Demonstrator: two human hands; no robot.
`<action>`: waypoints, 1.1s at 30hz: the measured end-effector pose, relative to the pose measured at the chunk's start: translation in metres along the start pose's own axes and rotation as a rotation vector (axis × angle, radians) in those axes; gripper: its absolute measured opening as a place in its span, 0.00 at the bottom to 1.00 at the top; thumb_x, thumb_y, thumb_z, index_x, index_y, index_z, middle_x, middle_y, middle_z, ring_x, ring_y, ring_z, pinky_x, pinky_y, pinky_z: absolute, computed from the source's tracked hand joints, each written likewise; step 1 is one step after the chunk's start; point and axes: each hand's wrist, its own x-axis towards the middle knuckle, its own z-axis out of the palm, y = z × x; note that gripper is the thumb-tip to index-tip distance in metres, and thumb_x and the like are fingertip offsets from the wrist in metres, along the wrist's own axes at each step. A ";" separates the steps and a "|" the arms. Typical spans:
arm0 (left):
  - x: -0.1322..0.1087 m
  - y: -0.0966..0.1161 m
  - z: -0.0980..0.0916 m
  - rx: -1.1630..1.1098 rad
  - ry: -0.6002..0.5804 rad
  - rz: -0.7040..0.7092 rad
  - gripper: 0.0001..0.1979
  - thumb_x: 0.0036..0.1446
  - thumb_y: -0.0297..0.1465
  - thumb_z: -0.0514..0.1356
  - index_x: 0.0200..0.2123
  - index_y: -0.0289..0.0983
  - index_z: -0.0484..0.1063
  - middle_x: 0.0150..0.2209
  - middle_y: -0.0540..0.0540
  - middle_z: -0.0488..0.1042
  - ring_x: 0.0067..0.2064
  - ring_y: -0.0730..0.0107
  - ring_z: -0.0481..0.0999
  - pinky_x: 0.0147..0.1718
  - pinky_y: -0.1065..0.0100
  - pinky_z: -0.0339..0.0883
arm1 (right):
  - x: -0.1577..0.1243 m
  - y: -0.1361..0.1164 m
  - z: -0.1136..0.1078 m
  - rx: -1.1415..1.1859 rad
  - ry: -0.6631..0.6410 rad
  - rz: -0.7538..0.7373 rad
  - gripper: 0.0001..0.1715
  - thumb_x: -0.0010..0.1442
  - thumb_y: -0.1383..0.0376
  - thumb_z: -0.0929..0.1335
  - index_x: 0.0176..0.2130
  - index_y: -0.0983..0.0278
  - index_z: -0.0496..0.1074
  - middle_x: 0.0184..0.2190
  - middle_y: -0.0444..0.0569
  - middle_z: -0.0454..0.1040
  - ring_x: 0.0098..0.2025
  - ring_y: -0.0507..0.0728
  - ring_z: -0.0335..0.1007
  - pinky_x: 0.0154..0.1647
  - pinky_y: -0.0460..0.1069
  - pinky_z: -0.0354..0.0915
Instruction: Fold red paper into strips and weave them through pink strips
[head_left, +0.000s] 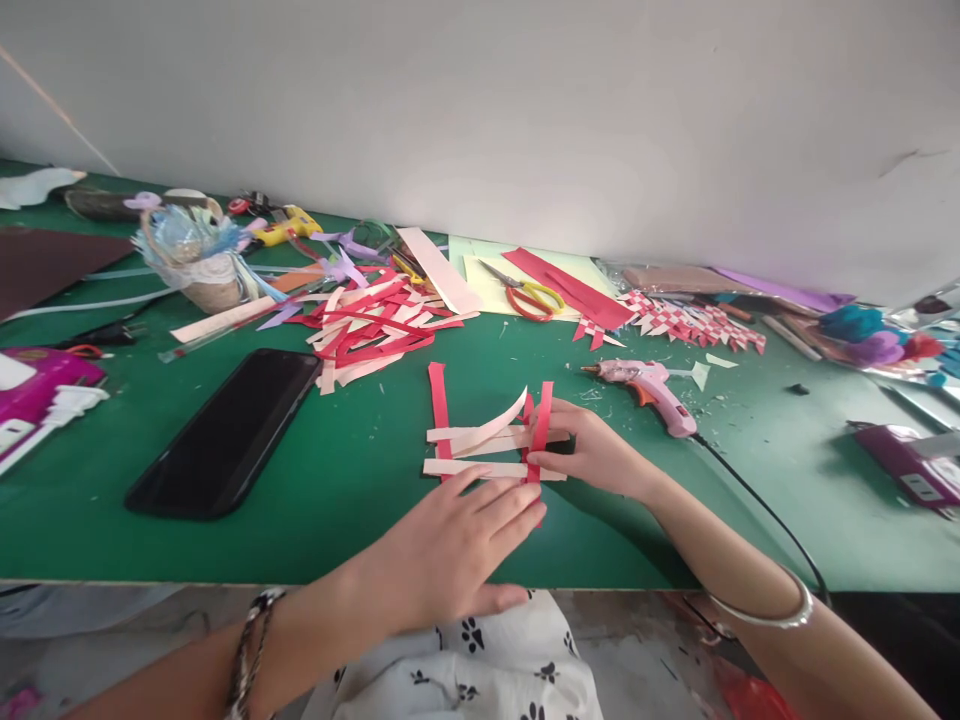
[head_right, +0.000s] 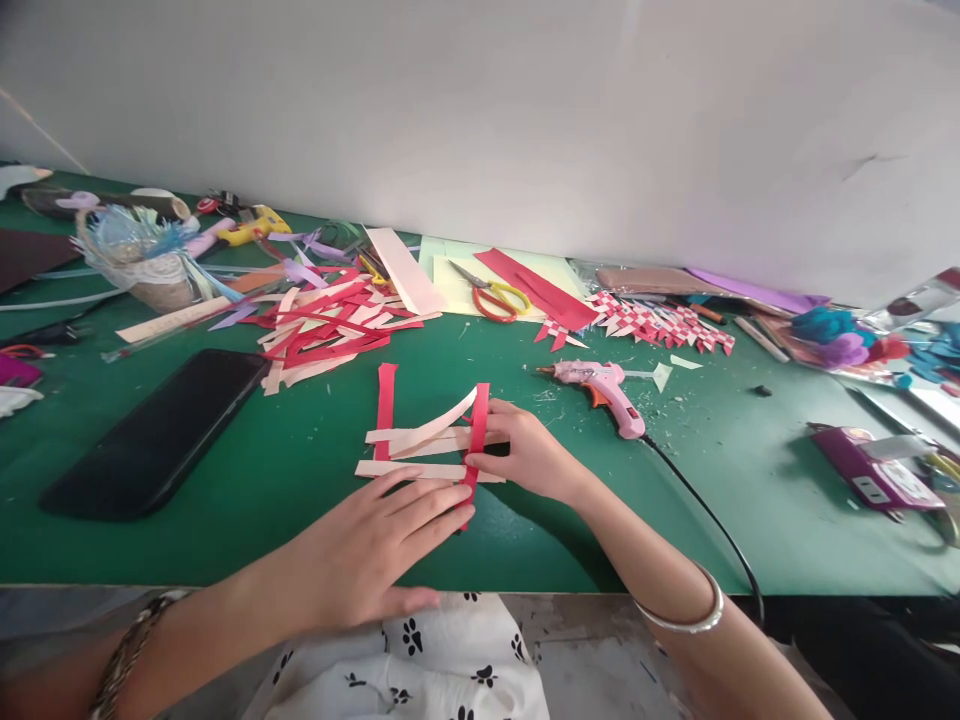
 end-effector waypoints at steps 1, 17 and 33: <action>-0.004 0.002 0.003 0.012 -0.027 -0.010 0.28 0.62 0.46 0.43 0.57 0.34 0.57 0.59 0.42 0.60 0.57 0.58 0.59 0.55 0.57 0.47 | 0.000 0.000 0.000 0.033 0.002 0.011 0.09 0.53 0.65 0.68 0.37 0.59 0.74 0.40 0.48 0.70 0.43 0.58 0.67 0.42 0.54 0.67; -0.014 0.008 0.012 0.048 -0.126 -0.083 0.32 0.59 0.51 0.43 0.63 0.44 0.46 0.63 0.49 0.50 0.63 0.57 0.48 0.58 0.52 0.42 | 0.005 0.005 0.002 -0.166 0.145 0.091 0.09 0.54 0.65 0.66 0.24 0.63 0.62 0.27 0.43 0.61 0.26 0.50 0.59 0.28 0.46 0.62; -0.013 0.007 0.009 0.036 -0.164 -0.103 0.33 0.58 0.53 0.41 0.62 0.44 0.47 0.63 0.47 0.50 0.63 0.51 0.48 0.56 0.50 0.42 | 0.006 0.013 0.000 -0.286 0.249 0.039 0.17 0.57 0.70 0.62 0.47 0.62 0.63 0.40 0.51 0.65 0.36 0.55 0.65 0.37 0.51 0.66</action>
